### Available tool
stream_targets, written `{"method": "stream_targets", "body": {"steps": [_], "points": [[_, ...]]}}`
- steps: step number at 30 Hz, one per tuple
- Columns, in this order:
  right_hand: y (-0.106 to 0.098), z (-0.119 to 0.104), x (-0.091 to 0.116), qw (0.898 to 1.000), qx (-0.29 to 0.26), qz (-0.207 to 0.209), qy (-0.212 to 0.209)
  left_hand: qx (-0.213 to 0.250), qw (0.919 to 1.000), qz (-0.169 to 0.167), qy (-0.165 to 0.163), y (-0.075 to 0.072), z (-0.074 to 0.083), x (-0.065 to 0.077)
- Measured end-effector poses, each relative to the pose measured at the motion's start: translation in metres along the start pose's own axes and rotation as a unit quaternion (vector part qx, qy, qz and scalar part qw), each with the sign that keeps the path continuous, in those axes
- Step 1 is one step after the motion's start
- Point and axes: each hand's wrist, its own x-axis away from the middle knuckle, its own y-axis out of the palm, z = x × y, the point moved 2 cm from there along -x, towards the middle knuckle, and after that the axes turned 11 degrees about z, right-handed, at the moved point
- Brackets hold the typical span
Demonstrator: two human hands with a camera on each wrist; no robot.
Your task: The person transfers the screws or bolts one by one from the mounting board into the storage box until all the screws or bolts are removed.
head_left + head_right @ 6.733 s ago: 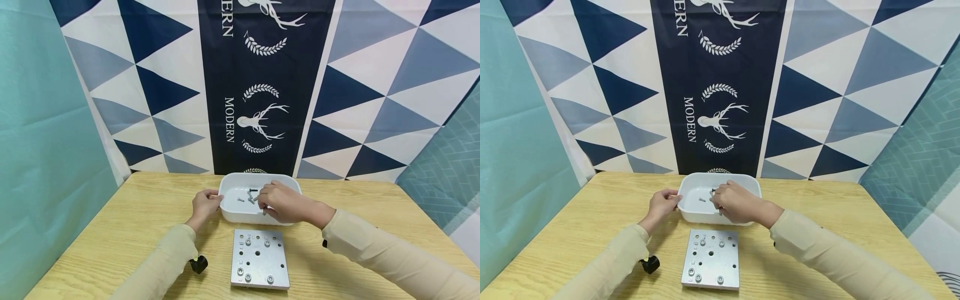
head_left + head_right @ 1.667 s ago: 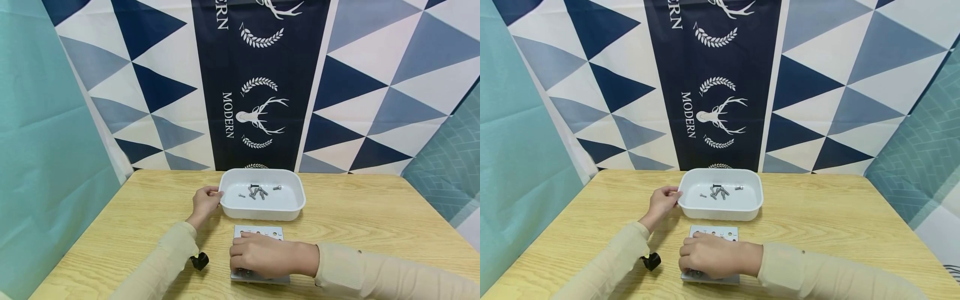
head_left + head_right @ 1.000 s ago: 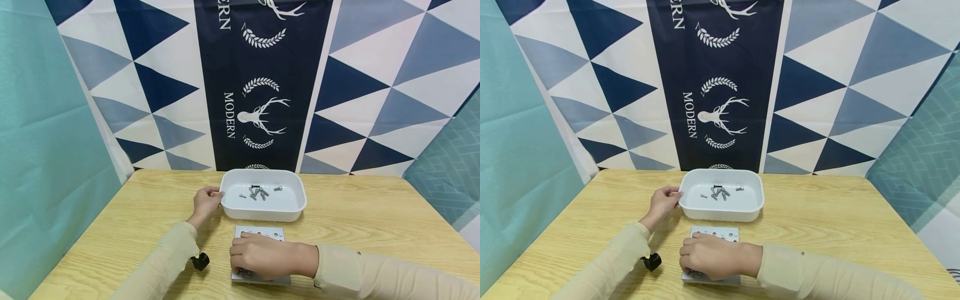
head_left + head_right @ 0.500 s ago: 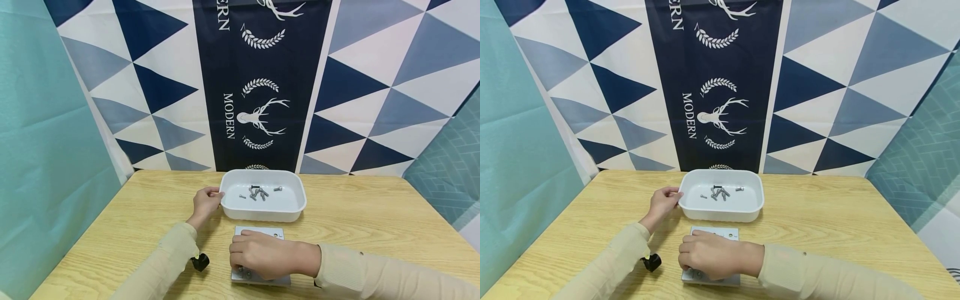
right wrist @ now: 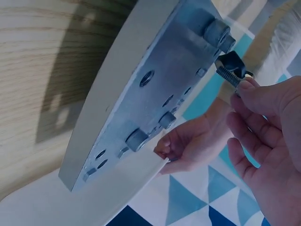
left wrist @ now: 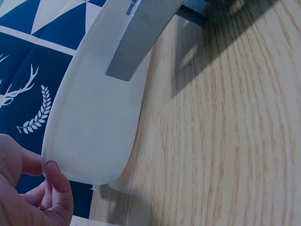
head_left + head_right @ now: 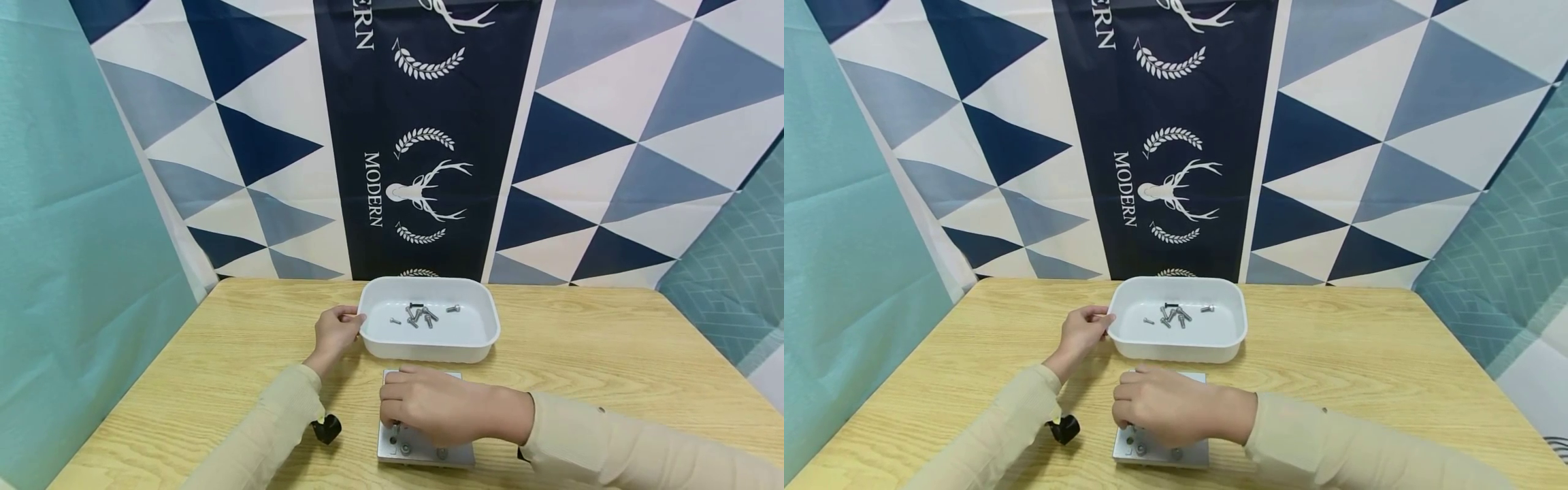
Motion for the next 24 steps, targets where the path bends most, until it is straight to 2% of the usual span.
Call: {"method": "stream_targets", "body": {"steps": [18, 24], "points": [[-0.007, 0.012, 0.007, 0.999, 0.016, -0.026, 0.032, 0.001, 1.0, -0.002, -0.006, -0.001, -0.002, -0.001], [-0.009, 0.022, 0.011, 0.996, 0.007, -0.058, 0.069, -0.005, 1.0, 0.0, -0.006, 0.0, -0.001, -0.002]]}}
